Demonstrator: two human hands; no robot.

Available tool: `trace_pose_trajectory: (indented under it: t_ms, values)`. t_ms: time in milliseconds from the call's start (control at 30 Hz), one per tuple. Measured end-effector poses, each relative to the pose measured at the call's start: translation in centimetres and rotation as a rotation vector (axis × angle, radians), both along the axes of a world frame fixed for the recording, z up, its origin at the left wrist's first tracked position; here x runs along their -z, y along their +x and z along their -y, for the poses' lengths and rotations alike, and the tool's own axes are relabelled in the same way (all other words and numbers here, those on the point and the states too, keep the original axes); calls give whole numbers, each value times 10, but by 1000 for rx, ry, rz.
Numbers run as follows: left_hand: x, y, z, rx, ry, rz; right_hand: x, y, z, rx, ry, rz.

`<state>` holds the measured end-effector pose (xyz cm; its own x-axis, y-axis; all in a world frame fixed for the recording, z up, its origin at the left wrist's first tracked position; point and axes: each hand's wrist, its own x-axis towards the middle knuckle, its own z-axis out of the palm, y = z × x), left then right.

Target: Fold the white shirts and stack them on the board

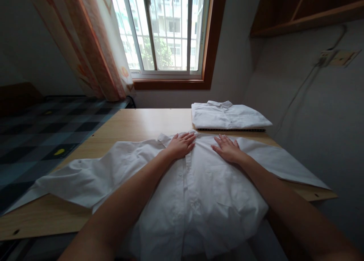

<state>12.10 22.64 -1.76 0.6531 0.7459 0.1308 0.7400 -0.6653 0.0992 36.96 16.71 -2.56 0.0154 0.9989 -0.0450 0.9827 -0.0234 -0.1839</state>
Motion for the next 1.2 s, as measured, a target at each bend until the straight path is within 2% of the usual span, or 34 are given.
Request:
trace_pose_trajectory:
  t_ms: [133,433,633,800,1100,1200]
  values:
    - [-4,-3,2,11,-24,5,-2,-1,-4,17,26,-13]
    - [-13,-20,-6,157,-132,-52,-1,1,-8,46,83,-24]
    - [-15,-20,-9,168,-162,-120,4,4,-12,51,90,8]
    - [-13,-24,-5,157,-141,-98,8,5,-15,30,76,23]
    - [-10,-30,4,131,-83,-115,9,4,-14,23,63,43]
    - [-6,-29,4,126,-56,-104,4,-2,-12,33,84,99]
